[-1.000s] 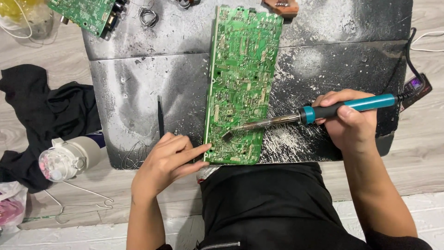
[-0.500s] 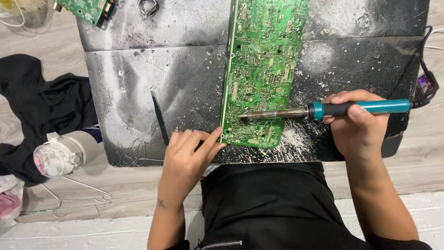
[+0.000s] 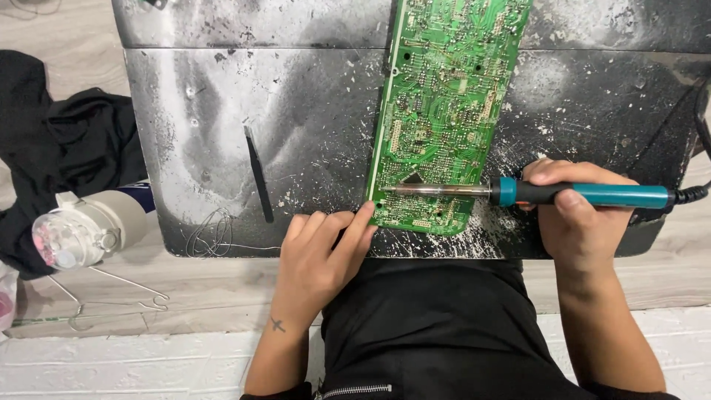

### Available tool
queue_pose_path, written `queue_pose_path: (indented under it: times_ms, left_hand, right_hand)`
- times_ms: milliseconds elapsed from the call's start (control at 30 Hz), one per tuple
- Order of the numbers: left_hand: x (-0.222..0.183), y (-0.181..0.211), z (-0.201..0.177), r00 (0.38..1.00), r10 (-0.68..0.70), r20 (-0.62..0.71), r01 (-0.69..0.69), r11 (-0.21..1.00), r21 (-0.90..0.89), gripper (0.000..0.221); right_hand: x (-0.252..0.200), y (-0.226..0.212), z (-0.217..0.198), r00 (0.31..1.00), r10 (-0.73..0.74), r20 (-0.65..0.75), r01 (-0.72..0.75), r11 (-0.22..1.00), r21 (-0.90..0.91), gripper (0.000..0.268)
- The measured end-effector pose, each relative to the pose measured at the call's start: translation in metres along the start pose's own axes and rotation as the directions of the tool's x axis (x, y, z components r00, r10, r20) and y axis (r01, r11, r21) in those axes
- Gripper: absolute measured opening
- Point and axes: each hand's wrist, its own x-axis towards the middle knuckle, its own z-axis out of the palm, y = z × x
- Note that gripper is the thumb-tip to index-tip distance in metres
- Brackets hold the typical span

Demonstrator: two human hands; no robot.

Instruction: Soldering and desoldering components on a printed circuit board using a soldering iron and tweezers.

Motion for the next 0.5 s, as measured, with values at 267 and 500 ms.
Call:
queue_pose_path:
  times_ms: [267,500]
  left_hand:
    - [-0.0002,-0.0018,0.001,0.999,0.013,-0.052,-0.015,0.999,-0.035,0.021]
    - [-0.0007,-0.0037,0.0039,0.993,0.04,-0.113,-0.042,0.999,-0.021,0.018]
  right_hand:
    - [0.0003,0.0022,-0.0025,1.0,0.005,-0.002,-0.005,1.0,0.009,0.026]
    - [0.0009,0.0021,-0.0009,1.0,0.007,0.001,-0.007,1.0,-0.003,0.025]
